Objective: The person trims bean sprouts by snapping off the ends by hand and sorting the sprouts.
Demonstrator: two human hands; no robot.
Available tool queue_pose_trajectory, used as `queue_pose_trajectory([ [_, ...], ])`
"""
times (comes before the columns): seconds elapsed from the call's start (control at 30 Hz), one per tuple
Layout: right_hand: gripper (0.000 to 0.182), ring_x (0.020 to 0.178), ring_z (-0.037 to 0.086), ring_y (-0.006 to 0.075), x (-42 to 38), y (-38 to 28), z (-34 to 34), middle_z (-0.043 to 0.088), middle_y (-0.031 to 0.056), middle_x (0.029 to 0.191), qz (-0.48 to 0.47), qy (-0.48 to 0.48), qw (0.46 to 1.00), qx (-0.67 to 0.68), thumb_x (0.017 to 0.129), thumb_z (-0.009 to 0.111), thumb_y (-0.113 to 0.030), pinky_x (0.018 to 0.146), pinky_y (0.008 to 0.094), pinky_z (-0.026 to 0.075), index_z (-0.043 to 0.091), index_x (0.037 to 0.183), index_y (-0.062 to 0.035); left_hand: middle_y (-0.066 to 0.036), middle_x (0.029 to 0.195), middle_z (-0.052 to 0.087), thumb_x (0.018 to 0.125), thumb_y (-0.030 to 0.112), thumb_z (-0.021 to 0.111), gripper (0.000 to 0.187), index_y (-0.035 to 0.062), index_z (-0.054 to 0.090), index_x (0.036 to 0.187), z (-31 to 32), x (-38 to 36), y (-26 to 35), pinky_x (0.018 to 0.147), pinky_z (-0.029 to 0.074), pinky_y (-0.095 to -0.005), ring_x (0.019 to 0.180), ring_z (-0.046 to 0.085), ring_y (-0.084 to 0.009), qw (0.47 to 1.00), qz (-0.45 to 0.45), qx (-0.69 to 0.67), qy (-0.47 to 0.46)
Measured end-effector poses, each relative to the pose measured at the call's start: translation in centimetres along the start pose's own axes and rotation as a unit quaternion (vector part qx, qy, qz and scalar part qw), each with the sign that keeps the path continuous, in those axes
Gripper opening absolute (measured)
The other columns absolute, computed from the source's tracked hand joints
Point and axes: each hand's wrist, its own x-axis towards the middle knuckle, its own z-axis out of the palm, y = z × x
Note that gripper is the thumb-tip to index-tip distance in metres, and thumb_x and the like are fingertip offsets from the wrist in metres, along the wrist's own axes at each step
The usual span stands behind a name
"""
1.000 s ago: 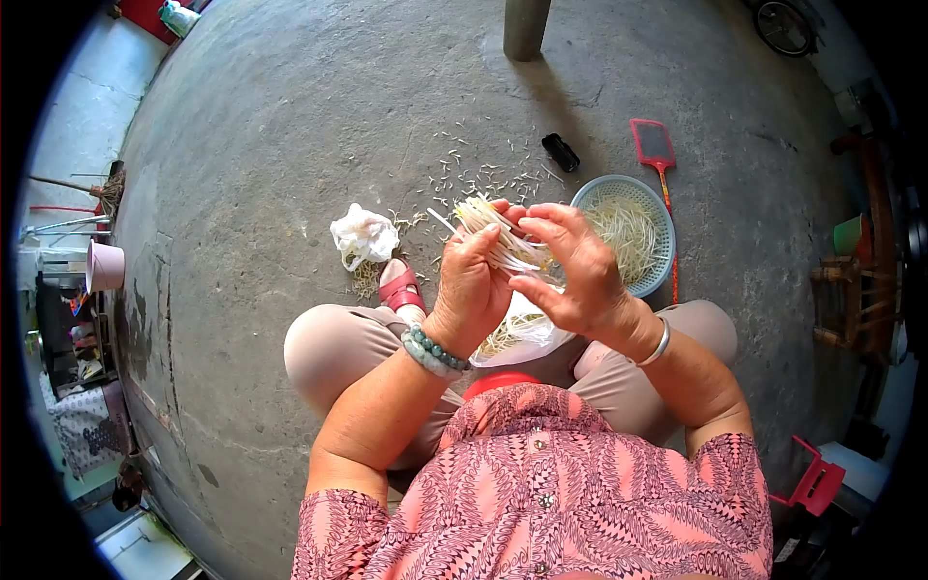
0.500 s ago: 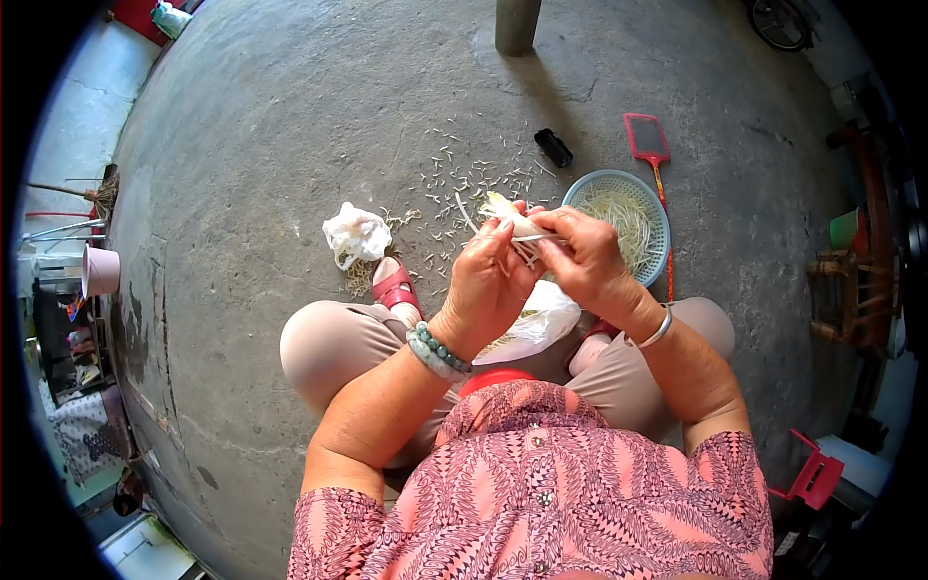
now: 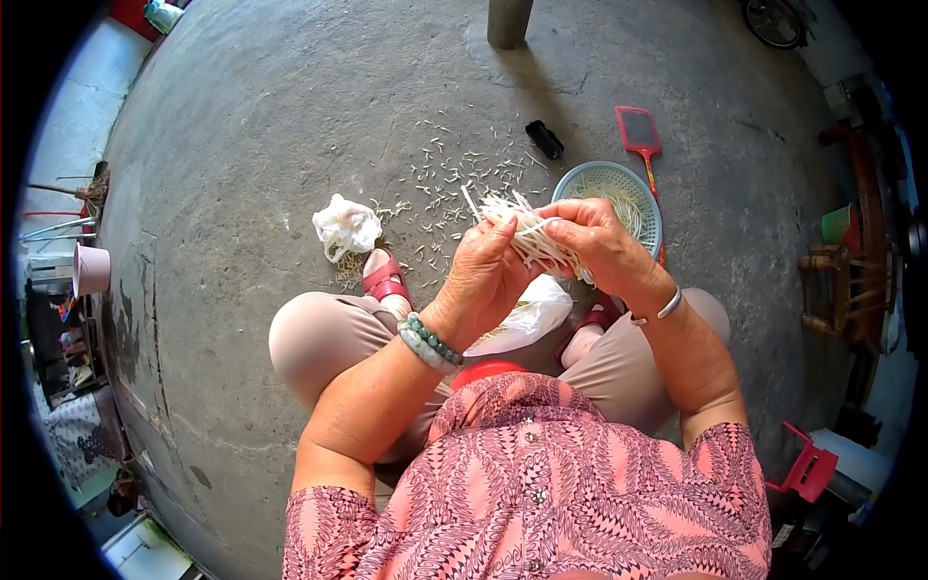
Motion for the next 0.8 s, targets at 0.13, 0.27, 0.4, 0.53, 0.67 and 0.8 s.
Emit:
queue_pose_trajectory([
  [0.13,0.024,0.062,0.056,0.0054,0.1,-0.3,0.2,0.064,0.0045,0.081,0.008,-0.019,0.994,-0.107,0.093,0.054,-0.014,0.050,0.0204,0.044,0.063,0.104,0.0051,-0.016,0.104,0.062,0.095,0.025,0.055,0.032,-0.0024,0.053,0.110,0.3,0.0,0.0,0.088,0.050,-0.0473,0.100,0.061,-0.0287,0.999,-0.014,0.032,-0.009],
  [0.27,0.024,0.054,0.052,0.0047,0.2,-0.2,0.4,0.062,0.0029,0.075,-0.009,-0.036,0.987,-0.154,0.093,0.055,-0.014,0.043,0.0203,0.041,0.063,0.104,0.0054,-0.014,0.103,0.063,0.094,0.024,0.055,0.029,-0.0008,0.054,0.109,-0.6,0.2,-0.2,0.084,0.053,-0.0441,0.094,0.064,-0.0264,0.997,-0.024,0.069,0.028],
  [0.4,0.024,0.057,0.054,0.0052,0.0,-1.0,0.6,0.063,0.0038,0.078,0.015,-0.029,0.987,-0.159,0.092,0.056,-0.014,0.045,0.0203,0.043,0.063,0.105,0.0052,-0.014,0.104,0.063,0.094,0.022,0.055,0.027,-0.0012,0.055,0.108,0.0,0.1,-0.1,0.085,0.054,-0.0425,0.092,0.065,-0.0249,0.995,-0.008,0.061,0.084],
  [0.53,0.025,0.064,0.059,0.0074,-0.1,-0.8,0.5,0.065,0.0071,0.082,-0.032,0.010,0.993,-0.109,0.090,0.057,-0.015,0.052,0.0213,0.048,0.063,0.106,0.0037,-0.016,0.106,0.062,0.095,0.021,0.053,0.028,-0.0034,0.054,0.109,-0.4,0.3,0.3,0.089,0.052,-0.0441,0.098,0.063,-0.0256,0.994,-0.006,0.050,0.093],
  [0.67,0.025,0.071,0.060,0.0082,-0.2,-0.7,-0.1,0.066,0.0072,0.087,-0.104,0.051,0.982,-0.146,0.090,0.059,-0.014,0.059,0.0227,0.049,0.062,0.107,0.0042,-0.017,0.103,0.061,0.097,0.017,0.047,0.024,-0.0045,0.050,0.108,0.8,0.4,1.0,0.086,0.054,-0.0482,0.099,0.063,-0.0310,0.988,0.020,-0.005,0.151],
  [0.8,0.025,0.079,0.063,0.0136,-0.8,-0.7,-0.2,0.065,0.0107,0.096,-0.168,0.110,0.962,-0.183,0.088,0.062,-0.013,0.065,0.0257,0.052,0.061,0.107,0.0037,-0.019,0.109,0.059,0.098,0.018,0.045,0.026,-0.0043,0.047,0.112,1.2,0.5,1.5,0.087,0.053,-0.0491,0.105,0.060,-0.0323,0.976,0.051,0.004,0.211],
])
